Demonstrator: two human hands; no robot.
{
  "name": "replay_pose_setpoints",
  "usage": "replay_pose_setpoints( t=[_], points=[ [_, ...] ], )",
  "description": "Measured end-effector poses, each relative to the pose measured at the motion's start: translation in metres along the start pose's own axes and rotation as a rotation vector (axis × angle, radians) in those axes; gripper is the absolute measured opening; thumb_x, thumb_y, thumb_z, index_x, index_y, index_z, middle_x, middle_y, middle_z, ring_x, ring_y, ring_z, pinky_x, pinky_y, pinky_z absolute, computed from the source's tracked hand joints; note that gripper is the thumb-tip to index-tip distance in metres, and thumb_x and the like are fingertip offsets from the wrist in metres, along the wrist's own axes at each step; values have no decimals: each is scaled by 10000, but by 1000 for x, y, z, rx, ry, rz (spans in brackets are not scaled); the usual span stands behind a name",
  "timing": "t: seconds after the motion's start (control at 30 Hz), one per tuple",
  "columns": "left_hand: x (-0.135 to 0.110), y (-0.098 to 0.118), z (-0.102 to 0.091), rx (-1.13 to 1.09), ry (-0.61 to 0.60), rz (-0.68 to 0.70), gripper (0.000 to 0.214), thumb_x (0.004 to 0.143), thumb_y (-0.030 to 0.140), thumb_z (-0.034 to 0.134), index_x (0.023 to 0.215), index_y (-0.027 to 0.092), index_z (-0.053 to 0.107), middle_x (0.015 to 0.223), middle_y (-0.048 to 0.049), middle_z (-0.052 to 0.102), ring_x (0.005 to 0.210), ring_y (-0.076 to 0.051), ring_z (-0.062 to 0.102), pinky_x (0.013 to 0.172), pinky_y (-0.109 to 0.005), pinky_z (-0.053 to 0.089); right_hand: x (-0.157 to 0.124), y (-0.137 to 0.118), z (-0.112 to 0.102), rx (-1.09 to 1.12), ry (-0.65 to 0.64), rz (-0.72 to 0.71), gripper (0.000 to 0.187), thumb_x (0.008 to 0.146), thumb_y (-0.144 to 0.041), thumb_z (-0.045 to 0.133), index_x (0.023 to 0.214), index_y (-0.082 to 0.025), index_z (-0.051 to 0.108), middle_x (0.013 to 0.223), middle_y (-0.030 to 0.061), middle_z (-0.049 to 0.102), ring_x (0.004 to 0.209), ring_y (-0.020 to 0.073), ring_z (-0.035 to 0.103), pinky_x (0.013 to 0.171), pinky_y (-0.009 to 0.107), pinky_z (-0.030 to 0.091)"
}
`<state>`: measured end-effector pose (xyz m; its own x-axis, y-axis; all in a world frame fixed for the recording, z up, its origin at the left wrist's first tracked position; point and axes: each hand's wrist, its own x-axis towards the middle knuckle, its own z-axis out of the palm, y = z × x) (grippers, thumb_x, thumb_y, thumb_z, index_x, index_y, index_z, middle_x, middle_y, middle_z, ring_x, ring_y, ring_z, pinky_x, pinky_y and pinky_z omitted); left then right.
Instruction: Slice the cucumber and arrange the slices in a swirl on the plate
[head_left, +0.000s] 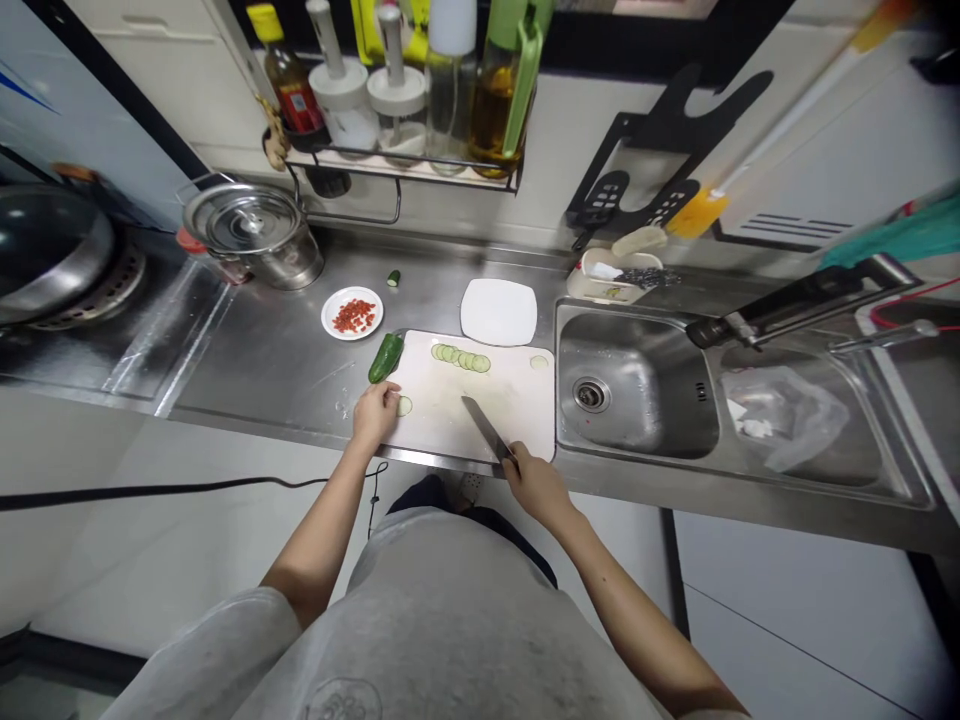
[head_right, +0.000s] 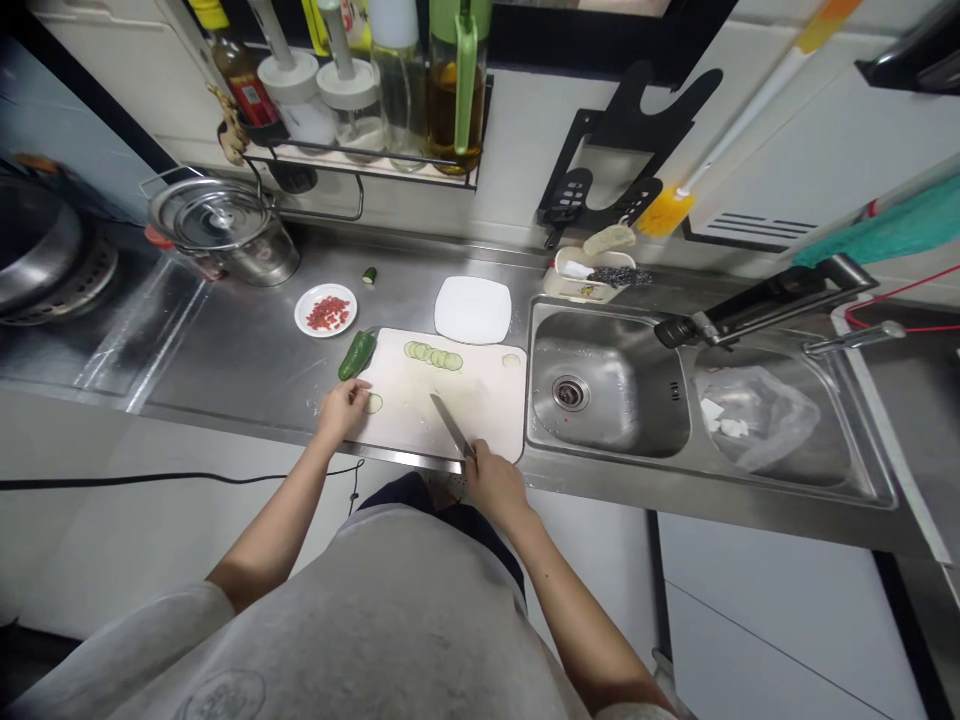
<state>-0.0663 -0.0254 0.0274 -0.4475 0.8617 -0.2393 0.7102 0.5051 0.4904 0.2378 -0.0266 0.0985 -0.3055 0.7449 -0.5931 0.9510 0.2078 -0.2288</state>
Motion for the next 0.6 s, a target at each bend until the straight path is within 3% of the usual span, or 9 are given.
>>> replay_pose_setpoints(
  t=[0.13, 0.33, 0.43, 0.6],
  points=[
    [5, 40, 15, -75, -34, 119, 280, 859, 277, 509, 1093, 223, 652, 1010, -47, 665, 895, -171, 604, 879, -282, 447, 1, 15, 0, 39, 41, 73, 303, 997, -308, 336, 1251, -174, 432, 988, 103, 702, 882, 218, 651, 658, 266, 317],
    [32, 114, 49, -2, -79, 236, 339, 872, 316, 513, 1179, 226, 623, 1133, -90, 618, 1094, -243, 548, 963, -349, 413, 2, 29, 0, 40, 81, 129, 265, 1001, -320, 328, 1192, -192, 460, 959, 87, 703, 861, 215, 652, 636, 259, 297],
    [46, 132, 60, 93, -96, 243, 359, 878, 330, 502, 1208, 238, 611, 1171, -111, 589, 1126, -275, 527, 969, -389, 397, -1, 33, 0, 51, 90, 140, 268, 998, -317, 332, 1190, -188, 469, 955, 86, 705, 868, 216, 654, 630, 258, 293],
    [58, 139, 68, 143, -116, 281, 335, 881, 332, 490, 1176, 251, 629, 1128, -105, 577, 1095, -270, 537, 945, -385, 403, -8, 38, 3, 91, 87, 164, 286, 998, -312, 331, 1215, -182, 466, 967, 89, 705, 880, 219, 655, 636, 259, 303]
  ],
)
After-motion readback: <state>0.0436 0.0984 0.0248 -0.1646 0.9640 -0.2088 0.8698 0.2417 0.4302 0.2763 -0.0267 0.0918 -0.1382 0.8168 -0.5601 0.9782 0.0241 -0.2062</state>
